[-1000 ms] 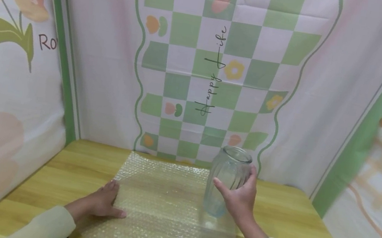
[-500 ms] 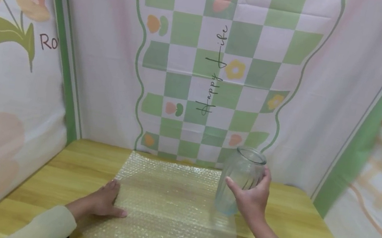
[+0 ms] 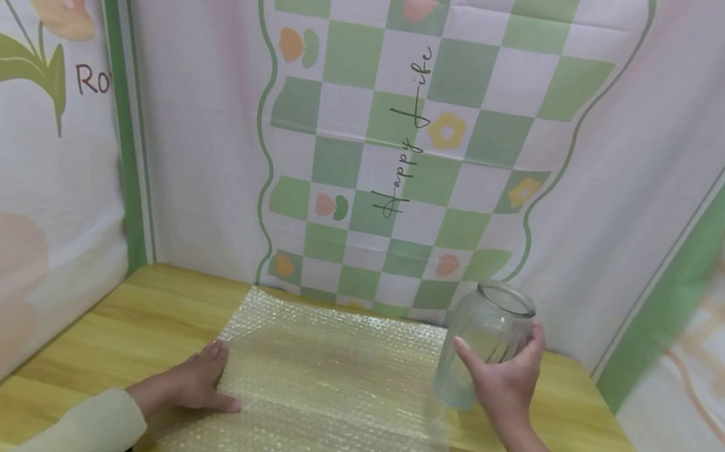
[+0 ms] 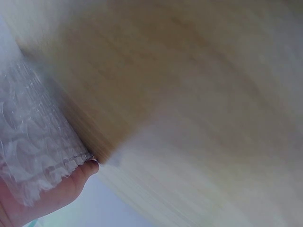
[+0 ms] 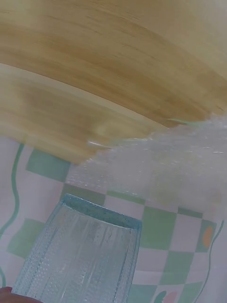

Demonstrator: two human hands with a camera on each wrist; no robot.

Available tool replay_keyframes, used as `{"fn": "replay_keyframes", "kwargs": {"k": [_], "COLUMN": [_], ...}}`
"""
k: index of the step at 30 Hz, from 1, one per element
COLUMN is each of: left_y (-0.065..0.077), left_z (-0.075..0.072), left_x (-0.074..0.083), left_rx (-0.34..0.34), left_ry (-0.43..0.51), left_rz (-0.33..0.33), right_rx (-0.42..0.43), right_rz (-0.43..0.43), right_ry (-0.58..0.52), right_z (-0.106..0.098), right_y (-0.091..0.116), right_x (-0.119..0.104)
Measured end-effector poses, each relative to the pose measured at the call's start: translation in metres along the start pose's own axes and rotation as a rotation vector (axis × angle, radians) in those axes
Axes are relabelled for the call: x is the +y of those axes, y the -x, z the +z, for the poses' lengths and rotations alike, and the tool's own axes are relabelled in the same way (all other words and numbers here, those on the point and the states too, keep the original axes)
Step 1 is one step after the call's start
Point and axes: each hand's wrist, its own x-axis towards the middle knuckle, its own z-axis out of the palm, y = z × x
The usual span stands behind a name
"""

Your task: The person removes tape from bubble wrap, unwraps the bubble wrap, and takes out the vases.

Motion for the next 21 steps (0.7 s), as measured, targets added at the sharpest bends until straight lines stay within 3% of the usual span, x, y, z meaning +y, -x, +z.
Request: {"fn": "replay_keyframes", "kwargs": {"k": [21], "left_y": [0.001], "left_z": [0.001], "left_x": [0.0], "left_rx": [0.013], "left_ry": [0.015], "left_rz": [0.012], "right_rx": [0.117], "right_rz": [-0.001], "right_ry": [0.101], "right_z": [-0.046], "right_y": [-0.017], "right_x": [0.016]}}
